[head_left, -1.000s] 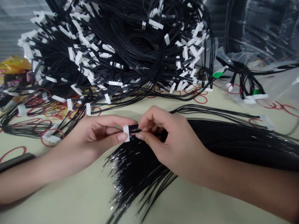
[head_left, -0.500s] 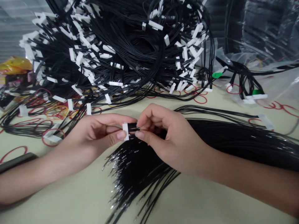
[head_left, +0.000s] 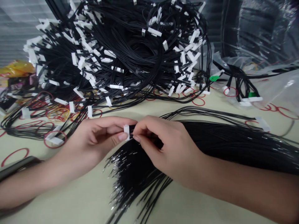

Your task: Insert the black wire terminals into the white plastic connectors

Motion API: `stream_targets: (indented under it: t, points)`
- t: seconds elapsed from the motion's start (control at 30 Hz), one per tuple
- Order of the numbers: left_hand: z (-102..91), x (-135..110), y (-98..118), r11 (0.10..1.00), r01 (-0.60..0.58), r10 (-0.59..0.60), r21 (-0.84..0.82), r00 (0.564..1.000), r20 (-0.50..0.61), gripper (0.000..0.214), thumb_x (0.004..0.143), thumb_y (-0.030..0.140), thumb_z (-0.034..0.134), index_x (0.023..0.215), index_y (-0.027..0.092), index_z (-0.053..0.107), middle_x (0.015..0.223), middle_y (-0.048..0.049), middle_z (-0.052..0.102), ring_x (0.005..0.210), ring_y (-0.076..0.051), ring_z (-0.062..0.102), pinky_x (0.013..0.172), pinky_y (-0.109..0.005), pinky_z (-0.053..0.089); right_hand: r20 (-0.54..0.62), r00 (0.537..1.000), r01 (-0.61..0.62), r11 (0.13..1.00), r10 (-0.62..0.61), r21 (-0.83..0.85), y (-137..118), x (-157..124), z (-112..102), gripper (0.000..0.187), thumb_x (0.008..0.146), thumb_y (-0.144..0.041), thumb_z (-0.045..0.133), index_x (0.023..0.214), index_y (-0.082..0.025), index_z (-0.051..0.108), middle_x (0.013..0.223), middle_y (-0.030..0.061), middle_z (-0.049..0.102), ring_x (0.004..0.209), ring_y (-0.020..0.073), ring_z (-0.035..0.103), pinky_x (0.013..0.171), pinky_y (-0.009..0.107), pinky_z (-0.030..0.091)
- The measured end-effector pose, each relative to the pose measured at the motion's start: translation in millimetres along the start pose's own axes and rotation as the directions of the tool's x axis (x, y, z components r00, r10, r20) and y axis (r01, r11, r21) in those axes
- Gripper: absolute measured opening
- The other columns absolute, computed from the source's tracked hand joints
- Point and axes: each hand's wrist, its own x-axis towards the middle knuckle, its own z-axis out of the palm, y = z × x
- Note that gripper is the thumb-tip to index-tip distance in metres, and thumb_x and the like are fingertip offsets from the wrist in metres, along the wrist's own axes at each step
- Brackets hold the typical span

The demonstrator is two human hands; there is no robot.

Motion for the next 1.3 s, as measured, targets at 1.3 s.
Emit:
stream_targets:
  t: [1.3]
  points:
    - [-5.4,4,-12,0.994,0.041,-0.048,0.097,0.996,0.072,0.027,0.087,0.025,0.066,0.112,0.018,0.074,0.076,-0.0021,0.070,0.066,-0.016,0.063,0.056,-0.019,0.051,0.144,0.986,0.130,0.924,-0.082,-0.360,5,-1,-3,0.017,0.092,0.002,0.051,0.085,-0.012,0.058,0.079,0.0038,0.060,0.070,0.0149,0.054,0.063,0.028,0.043]
